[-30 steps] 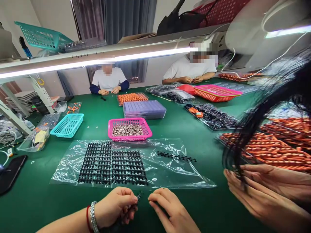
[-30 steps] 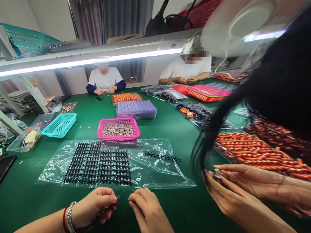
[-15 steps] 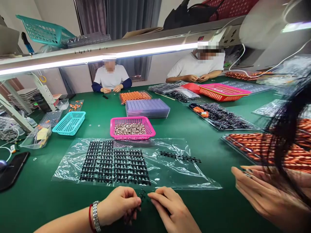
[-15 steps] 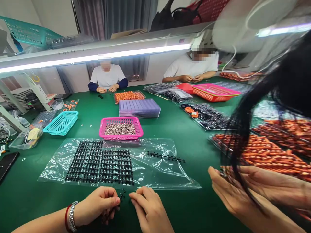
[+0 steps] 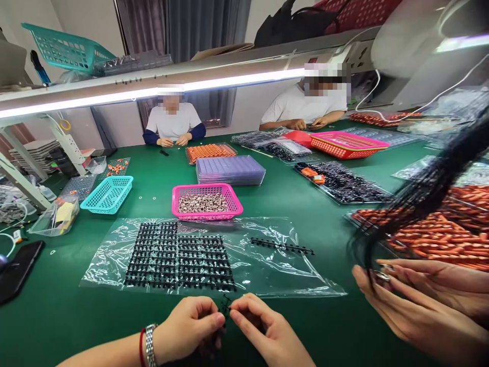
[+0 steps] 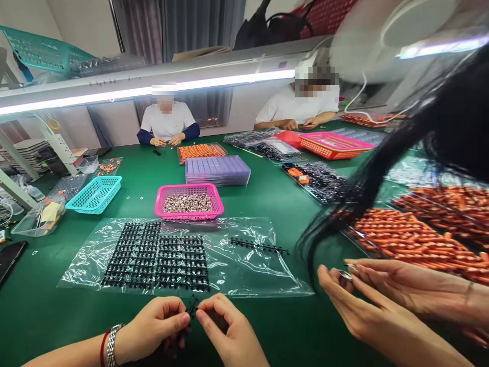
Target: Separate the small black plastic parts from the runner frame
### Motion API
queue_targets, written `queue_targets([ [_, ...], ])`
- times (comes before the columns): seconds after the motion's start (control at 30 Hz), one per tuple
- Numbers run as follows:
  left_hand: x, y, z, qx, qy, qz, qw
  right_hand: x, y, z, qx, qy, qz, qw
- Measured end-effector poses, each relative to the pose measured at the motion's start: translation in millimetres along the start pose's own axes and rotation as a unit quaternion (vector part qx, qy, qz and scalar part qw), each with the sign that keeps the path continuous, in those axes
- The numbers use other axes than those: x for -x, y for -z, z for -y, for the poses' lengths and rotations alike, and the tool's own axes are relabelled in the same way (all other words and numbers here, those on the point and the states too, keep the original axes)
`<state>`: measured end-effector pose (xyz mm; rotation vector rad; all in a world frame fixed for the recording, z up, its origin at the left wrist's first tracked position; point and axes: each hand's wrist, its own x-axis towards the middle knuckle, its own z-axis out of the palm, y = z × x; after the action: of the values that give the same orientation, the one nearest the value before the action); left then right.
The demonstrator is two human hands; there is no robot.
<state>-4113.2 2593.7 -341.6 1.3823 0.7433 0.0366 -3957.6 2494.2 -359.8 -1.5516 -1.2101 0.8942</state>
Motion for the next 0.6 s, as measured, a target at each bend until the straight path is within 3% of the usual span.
queue_targets([
  [0.13,1,-1.0,-1,0.032,0.005,0.009,0.999,-1,-4,0,0.033,0.033,-0.030,0.998],
  [0.2,1,0.1,-3,0.091,0.032,0.021,0.995,0,-7,-3,0.097,0.111,-0.088,0.985],
  [0.27,0,2.3,-5,0.164,0.077,0.026,0.983,1,-10,-6,0.207,0.242,-0.169,0.933],
  [0.33,-1,4.7,-6,0.208,0.111,0.028,0.971,2,-13,-9,0.310,0.352,-0.222,0.855],
  [0.37,-2,5.5,-6,0.215,0.118,0.028,0.969,2,-13,-10,0.341,0.378,-0.230,0.830],
  [0.4,-3,6.0,-6,0.214,0.119,0.029,0.969,2,-13,-11,0.353,0.381,-0.228,0.824],
  [0.6,-3,5.5,-7,0.193,0.088,-0.042,0.976,7,-5,-12,0.269,0.204,-0.150,0.929],
])
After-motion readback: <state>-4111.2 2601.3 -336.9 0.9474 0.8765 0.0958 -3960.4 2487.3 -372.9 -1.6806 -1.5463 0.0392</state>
